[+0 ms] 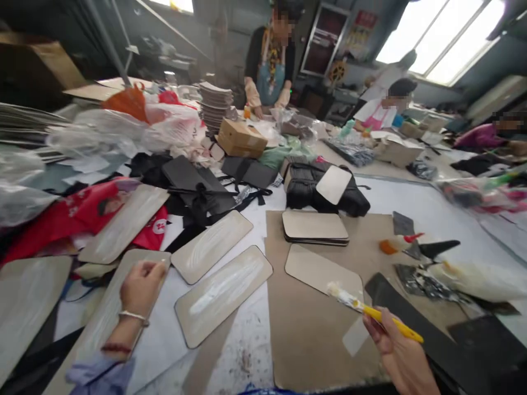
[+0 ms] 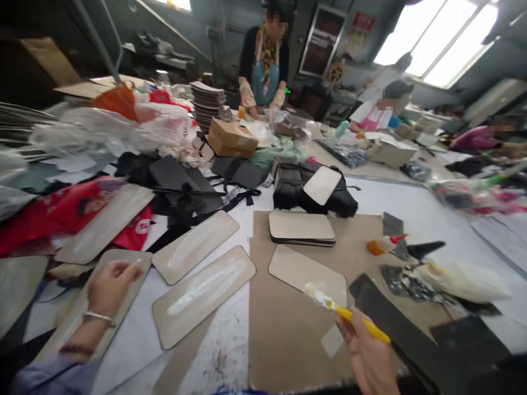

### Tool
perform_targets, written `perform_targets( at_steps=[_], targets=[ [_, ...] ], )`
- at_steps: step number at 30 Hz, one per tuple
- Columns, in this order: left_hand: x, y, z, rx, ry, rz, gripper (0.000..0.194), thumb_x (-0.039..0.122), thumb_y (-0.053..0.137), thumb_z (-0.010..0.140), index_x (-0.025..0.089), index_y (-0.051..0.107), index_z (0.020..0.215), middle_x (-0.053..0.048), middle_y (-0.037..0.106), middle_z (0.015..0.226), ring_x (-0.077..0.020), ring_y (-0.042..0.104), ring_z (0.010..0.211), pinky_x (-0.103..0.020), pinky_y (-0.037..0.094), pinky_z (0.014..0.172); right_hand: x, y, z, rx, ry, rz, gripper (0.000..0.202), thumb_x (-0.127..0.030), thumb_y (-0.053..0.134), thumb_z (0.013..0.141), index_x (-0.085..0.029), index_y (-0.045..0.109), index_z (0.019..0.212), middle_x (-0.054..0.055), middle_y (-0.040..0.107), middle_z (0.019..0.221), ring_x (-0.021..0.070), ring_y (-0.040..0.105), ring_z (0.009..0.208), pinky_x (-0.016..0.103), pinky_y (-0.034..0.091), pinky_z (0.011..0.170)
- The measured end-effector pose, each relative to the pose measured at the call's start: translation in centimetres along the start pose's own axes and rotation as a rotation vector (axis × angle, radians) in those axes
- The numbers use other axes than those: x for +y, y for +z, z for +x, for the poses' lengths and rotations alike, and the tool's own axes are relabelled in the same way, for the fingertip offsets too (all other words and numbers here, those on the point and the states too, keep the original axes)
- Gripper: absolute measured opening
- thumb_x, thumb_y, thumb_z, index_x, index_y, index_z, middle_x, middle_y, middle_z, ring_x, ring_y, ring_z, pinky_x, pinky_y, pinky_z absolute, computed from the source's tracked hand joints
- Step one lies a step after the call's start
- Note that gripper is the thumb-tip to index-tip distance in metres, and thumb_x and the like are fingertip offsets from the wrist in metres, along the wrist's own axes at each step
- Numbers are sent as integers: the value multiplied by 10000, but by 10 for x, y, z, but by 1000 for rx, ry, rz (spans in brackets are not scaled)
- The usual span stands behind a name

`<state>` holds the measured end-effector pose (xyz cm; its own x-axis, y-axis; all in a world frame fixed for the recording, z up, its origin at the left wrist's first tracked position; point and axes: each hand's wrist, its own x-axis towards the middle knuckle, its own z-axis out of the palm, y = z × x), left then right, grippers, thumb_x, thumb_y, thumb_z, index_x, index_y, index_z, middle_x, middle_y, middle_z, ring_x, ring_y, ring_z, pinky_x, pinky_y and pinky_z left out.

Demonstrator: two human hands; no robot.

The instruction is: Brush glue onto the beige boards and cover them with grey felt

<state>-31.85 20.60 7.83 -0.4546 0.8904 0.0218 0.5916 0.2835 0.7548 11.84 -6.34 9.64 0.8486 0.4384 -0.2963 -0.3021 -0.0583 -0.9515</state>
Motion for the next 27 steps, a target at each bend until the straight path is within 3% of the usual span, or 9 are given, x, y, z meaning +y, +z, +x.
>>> perform_targets(
  at_steps=[3,6,8,10,14,17,20,23,27],
  targets=[
    [29,45,-80,-493,107,-135,201,389,564,692,188,560,689,13,619,590,-170,608,624,-270,481,640,3,-20,26,131,96,175,458,-394,834,404,-133,593,693,14,634,648,121,606,556,207,564,541],
    [69,107,-152,-727,300,-86,183,339,478,767,209,575,682,-5,625,637,-168,599,667,-279,467,700,10,-37,51,200,158,234,463,-412,824,412,-119,581,676,6,616,570,99,576,474,161,525,450],
    [94,152,-184,-774,395,-25,100,246,509,751,210,595,787,-37,654,819,-182,599,801,-295,450,793,16,-49,64,207,188,245,437,-420,806,454,-121,577,676,3,608,551,100,570,453,160,510,419],
    [115,191,-205,-757,459,111,200,178,529,734,185,580,927,-85,620,998,-208,559,969,-324,407,890,23,-63,72,211,200,240,413,-425,788,495,-122,576,679,3,607,551,104,570,451,169,508,413],
    [142,243,-226,-679,488,499,323,192,575,726,118,512,1035,-169,513,1145,-275,460,1116,-393,364,916,31,-88,82,206,205,218,421,-441,769,534,-115,587,730,7,614,582,103,573,473,168,511,431],
    [151,257,-228,-635,440,648,342,221,612,709,96,490,1003,-194,502,1121,-298,450,1122,-385,368,888,32,-105,92,187,232,209,441,-453,769,534,-110,594,749,9,619,605,103,578,503,165,511,446],
    [149,257,-228,-623,354,605,358,206,649,669,108,463,958,-163,542,1034,-272,505,1054,-344,384,851,29,-114,109,172,238,188,461,-482,763,528,-113,596,748,8,616,600,104,573,510,168,508,449],
    [134,248,-236,-611,228,495,259,189,638,660,168,439,823,-68,575,843,-228,574,871,-316,417,755,24,-111,127,98,200,149,456,-504,748,538,-125,592,739,7,614,607,113,573,519,185,512,457],
    [99,222,-271,-600,169,344,167,178,559,694,208,397,664,9,531,661,-186,566,718,-293,430,670,21,-87,143,-85,147,77,439,-516,713,589,-132,584,759,4,606,630,127,580,556,215,528,500]
  ],
)
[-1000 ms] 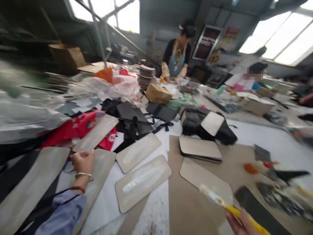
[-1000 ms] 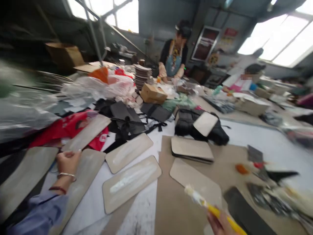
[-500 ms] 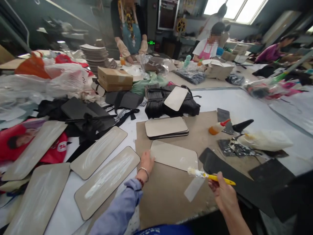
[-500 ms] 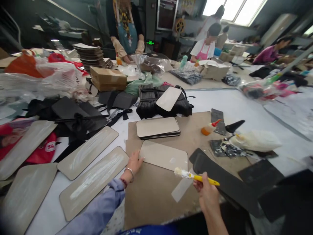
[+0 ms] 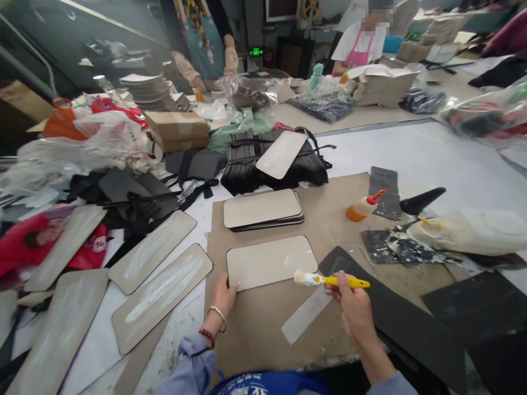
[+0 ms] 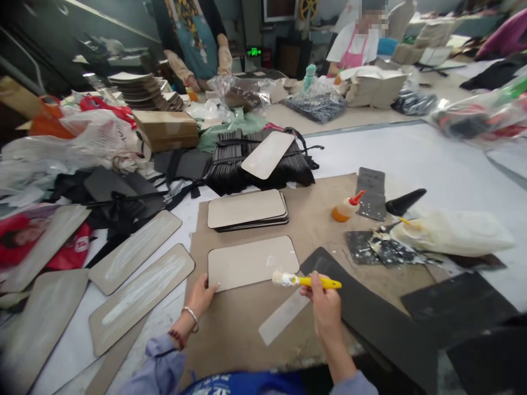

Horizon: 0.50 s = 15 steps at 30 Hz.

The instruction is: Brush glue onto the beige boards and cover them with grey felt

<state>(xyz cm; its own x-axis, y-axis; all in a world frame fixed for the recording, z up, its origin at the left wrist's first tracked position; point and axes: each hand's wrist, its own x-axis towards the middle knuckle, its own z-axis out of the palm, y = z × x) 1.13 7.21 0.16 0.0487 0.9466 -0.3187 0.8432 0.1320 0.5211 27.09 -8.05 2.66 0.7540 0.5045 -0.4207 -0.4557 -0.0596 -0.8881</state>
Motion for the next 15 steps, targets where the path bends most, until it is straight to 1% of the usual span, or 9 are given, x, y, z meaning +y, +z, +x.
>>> perform_targets(
  at_steps=[3,5,7,9,10,12,13,15],
  targets=[
    [-18,9,-39,-52,-66,-184,93,173,496,709,199,426,654,21,523,613,-158,557,622,-265,435,573,9,30,1,-160,27,-47,478,-535,705,586,-128,578,803,12,614,661,140,591,583,239,537,538],
    [-27,13,-57,-106,-146,-297,70,171,454,724,190,436,659,29,518,593,-138,546,537,-244,419,487,20,56,-5,-270,61,-78,497,-554,691,590,-127,574,816,22,621,684,153,601,599,262,542,557],
    [-32,13,-66,-133,-211,-361,94,166,433,731,185,429,640,42,500,557,-124,538,477,-226,396,431,33,82,-17,-386,85,-106,494,-574,660,613,-133,570,813,25,621,698,164,608,611,282,544,566],
    [-36,12,-68,-132,-246,-374,130,156,431,731,184,417,605,56,475,509,-115,536,447,-210,378,405,47,103,-29,-483,68,-144,491,-600,627,625,-143,568,793,24,616,707,168,607,609,293,542,561],
    [-37,11,-67,-129,-259,-368,148,149,434,729,184,411,588,62,465,486,-113,535,437,-203,368,396,53,111,-32,-513,44,-176,495,-616,613,623,-148,568,777,23,611,702,168,604,594,296,539,552],
    [-38,8,-64,-136,-281,-351,177,135,438,726,185,401,561,66,453,447,-114,533,417,-198,352,382,62,117,-32,-519,-19,-270,503,-640,585,622,-156,570,759,24,606,683,171,598,561,301,530,538],
    [-39,8,-63,-146,-288,-347,187,130,439,726,186,398,553,67,453,432,-115,532,408,-197,348,379,64,115,-28,-489,-56,-321,503,-643,571,629,-159,572,765,27,609,683,173,599,555,302,527,543],
    [-40,7,-61,-170,-280,-352,198,128,440,733,185,400,548,63,466,416,-115,536,405,-194,350,384,62,103,-16,-380,-119,-420,497,-635,541,655,-160,577,800,41,623,698,183,610,569,307,519,568]
  ],
)
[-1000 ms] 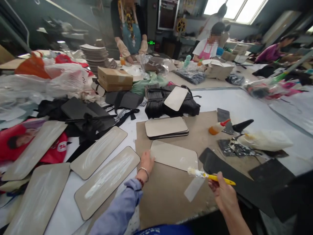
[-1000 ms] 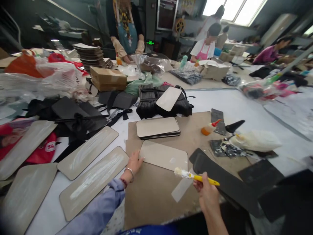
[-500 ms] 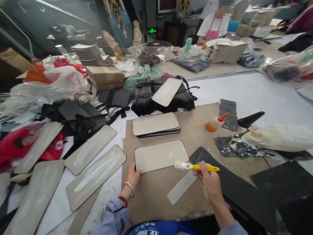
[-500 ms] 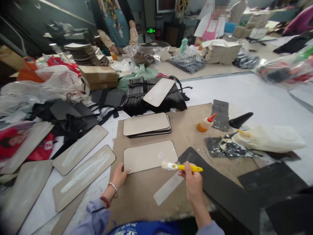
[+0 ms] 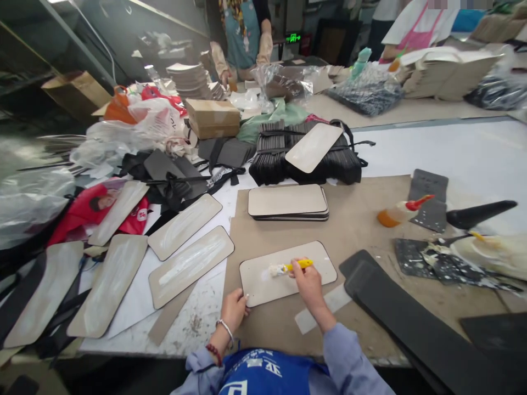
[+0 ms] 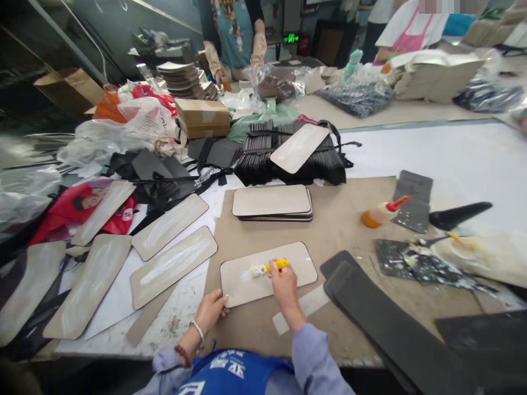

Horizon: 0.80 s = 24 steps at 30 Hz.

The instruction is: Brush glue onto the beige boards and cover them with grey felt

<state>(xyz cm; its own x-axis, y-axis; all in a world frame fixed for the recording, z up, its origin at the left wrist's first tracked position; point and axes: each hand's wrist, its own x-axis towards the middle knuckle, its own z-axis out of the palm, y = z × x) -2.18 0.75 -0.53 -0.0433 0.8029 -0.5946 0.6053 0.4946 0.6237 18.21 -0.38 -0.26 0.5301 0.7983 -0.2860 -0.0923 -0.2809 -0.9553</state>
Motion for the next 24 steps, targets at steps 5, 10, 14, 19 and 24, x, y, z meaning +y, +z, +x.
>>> perform_targets(
  at_steps=[5,10,14,19,24],
  targets=[
    [-7,-3,3,-62,45,22,195,122,420,767,175,428,579,51,504,442,-115,565,437,-189,371,405,-9,-64,2,244,-101,-308,464,-588,479,726,-155,599,839,64,643,720,189,624,615,306,490,638],
    [-13,-9,9,-164,81,67,208,77,379,769,174,442,597,44,512,460,-121,580,474,-197,396,434,-18,-81,-22,381,-521,-630,384,-506,407,835,-170,593,856,82,630,833,191,592,784,323,459,765],
    [-14,-14,13,-224,133,98,222,54,385,751,172,447,574,45,482,411,-121,555,455,-198,370,433,2,-32,-57,276,-718,-825,313,-375,357,894,-185,599,837,87,613,772,198,567,755,330,475,708],
    [-9,-18,10,-297,131,75,187,48,370,750,161,480,649,55,478,427,-126,561,464,-205,396,449,8,40,-108,-60,-717,-649,208,-247,405,877,-200,598,937,74,616,838,189,567,828,321,488,738],
    [-8,-25,6,-291,126,-45,175,49,379,713,150,480,814,55,512,493,-134,569,459,-217,411,431,-27,31,-96,-44,-253,-161,302,-441,494,821,-158,597,822,57,617,785,168,608,683,316,528,653]
  ],
)
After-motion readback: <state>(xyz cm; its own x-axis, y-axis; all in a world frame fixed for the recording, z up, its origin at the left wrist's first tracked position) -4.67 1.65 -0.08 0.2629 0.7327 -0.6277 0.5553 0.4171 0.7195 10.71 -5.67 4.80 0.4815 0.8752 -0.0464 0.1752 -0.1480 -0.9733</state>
